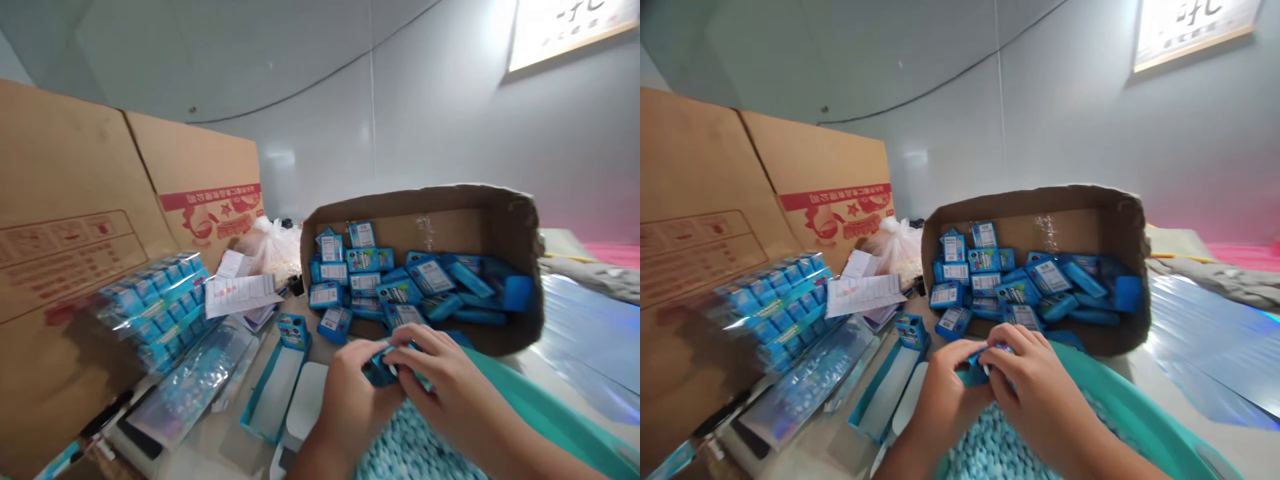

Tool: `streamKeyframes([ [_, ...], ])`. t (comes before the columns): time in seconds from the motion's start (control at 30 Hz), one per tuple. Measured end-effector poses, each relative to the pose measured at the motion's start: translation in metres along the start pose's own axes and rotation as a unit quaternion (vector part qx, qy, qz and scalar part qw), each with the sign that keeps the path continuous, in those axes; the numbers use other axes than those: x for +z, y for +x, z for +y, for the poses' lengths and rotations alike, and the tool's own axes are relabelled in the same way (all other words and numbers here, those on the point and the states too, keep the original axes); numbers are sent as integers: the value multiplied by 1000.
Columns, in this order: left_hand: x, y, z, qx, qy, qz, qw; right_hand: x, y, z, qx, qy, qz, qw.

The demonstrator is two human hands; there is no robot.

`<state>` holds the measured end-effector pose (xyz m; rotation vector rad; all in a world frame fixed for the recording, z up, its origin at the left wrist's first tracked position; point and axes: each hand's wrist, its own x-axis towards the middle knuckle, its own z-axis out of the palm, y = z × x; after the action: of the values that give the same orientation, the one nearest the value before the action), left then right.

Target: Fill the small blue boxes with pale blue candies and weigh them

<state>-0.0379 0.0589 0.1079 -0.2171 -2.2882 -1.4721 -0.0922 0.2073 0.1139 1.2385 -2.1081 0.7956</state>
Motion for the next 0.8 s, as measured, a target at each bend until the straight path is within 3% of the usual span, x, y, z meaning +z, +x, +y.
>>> streamKeyframes([
  [0.17, -4, 1, 4, 8, 32, 11, 999, 4, 0, -11, -56, -106, -2, 993],
  [0.43, -5, 3, -10, -17, 21, 40, 999, 7, -9, -19, -59, -199, -57, 977],
  [0.6, -6, 1, -8, -10, 31, 55, 998, 7, -6, -8, -14, -74, -107, 991],
  [0.73, -4, 1, -7, 11, 33, 99, 994, 4, -1, 8, 28, 99, -20, 994],
  [0.8, -3, 0, -7, 14, 45, 139, 989, 1, 2, 15, 71, 135, 36, 988],
])
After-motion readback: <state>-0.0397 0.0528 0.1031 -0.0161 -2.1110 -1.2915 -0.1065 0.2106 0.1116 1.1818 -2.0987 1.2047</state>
